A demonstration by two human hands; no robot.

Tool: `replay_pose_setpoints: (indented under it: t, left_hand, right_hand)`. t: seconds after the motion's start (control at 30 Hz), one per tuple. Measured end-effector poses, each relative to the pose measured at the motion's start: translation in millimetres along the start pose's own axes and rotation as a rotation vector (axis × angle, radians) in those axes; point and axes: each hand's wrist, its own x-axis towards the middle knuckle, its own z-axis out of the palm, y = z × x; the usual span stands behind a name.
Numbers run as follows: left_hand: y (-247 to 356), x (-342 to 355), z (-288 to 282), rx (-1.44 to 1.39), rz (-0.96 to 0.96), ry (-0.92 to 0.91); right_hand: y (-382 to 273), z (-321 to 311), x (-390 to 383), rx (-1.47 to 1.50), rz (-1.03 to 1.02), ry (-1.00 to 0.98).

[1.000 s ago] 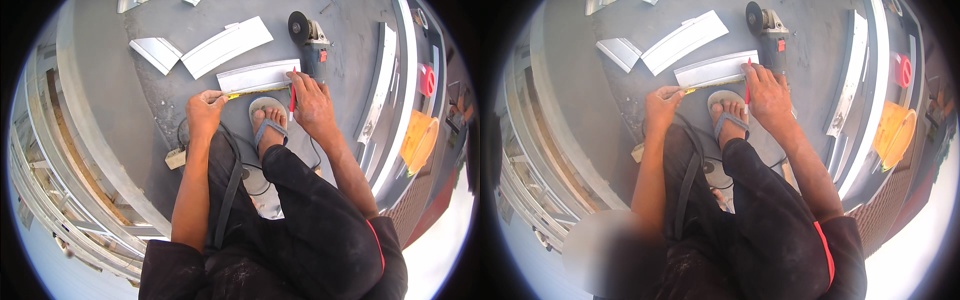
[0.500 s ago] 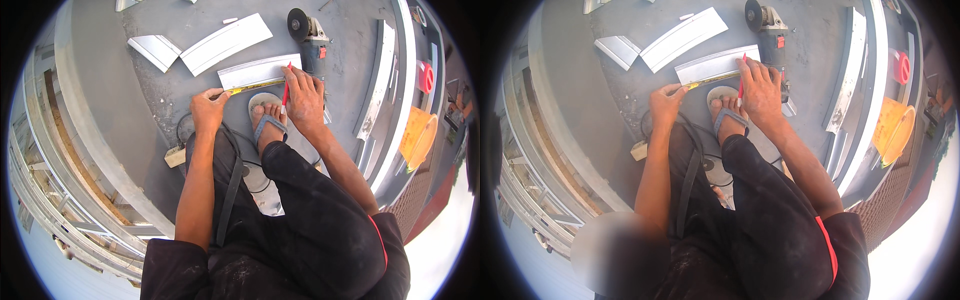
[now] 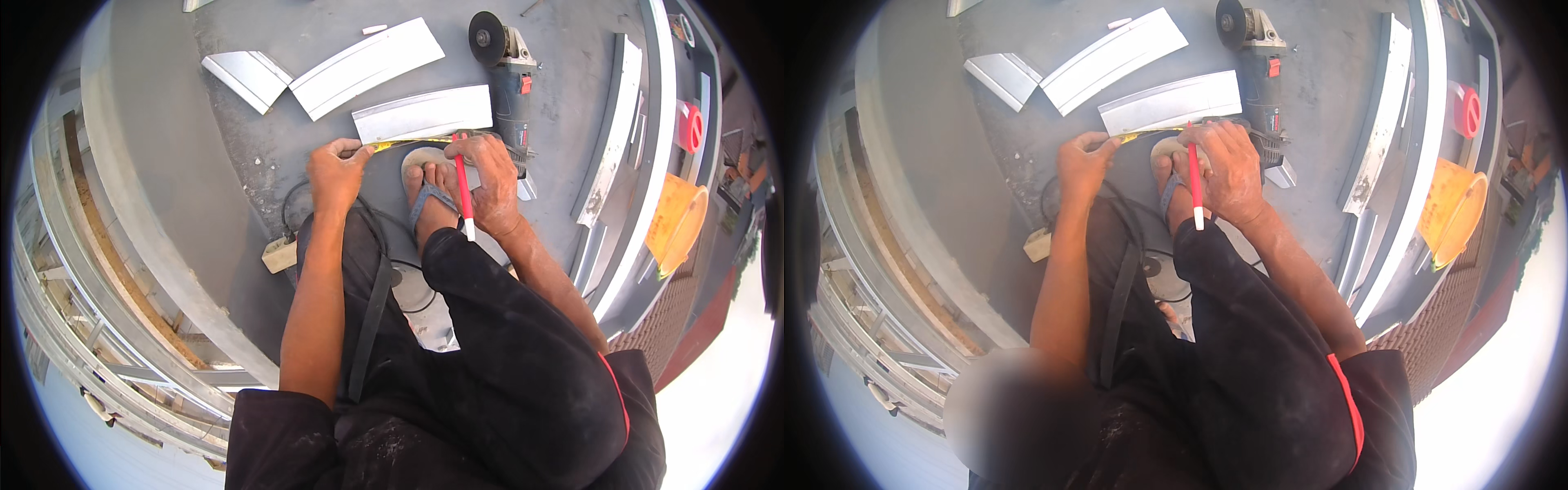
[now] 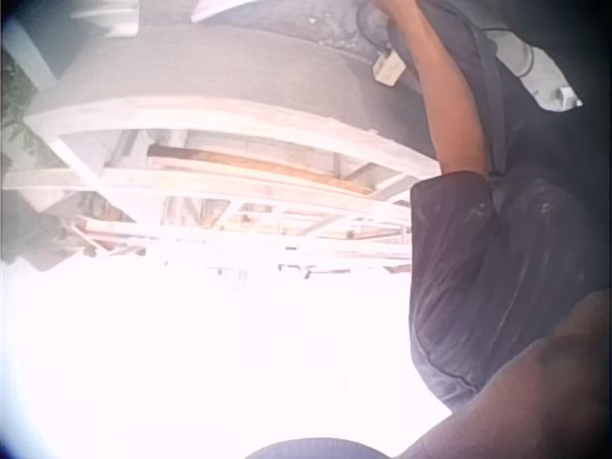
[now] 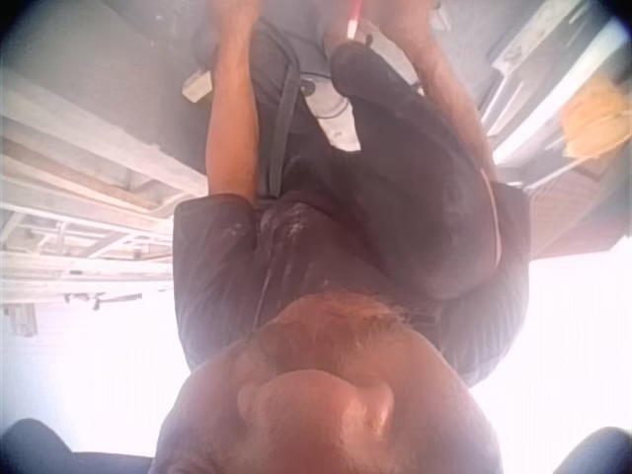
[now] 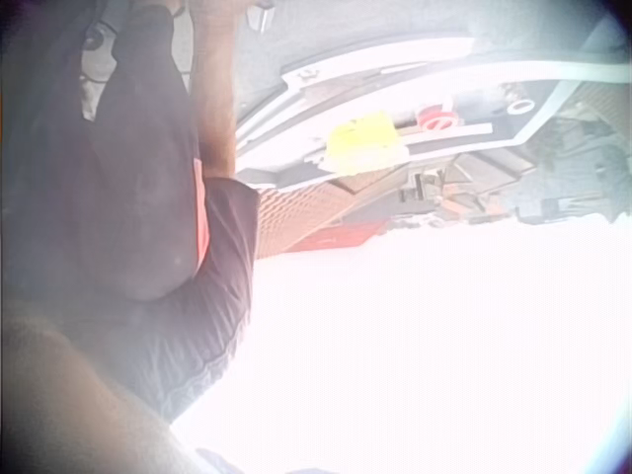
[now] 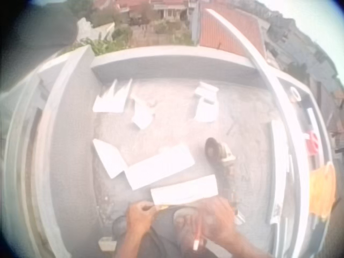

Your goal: The person measures and marks white metal strips with a tape measure and marker, then uses an angle grinder to cut the strips along the marked lines. The person repeats this process for several pieces, placing the cut pieces aside on the floor.

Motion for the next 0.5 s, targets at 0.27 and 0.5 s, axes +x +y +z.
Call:
replay_pose_setpoints:
  t: [0.27, 0.5]
  left_hand:
    - [1.7, 1.1, -1.3, 0.005, 0.022, -0.023]
    - [4.0, -0.1, -1.7, -0.023, -0.011, -0.024]
  right_hand:
    - [-4.3, 53.1, -17.3, 0.063, 0.070, 0.048]
    - [1.8, 73.3, -20.0, -0.044, 0.023, 0.100]
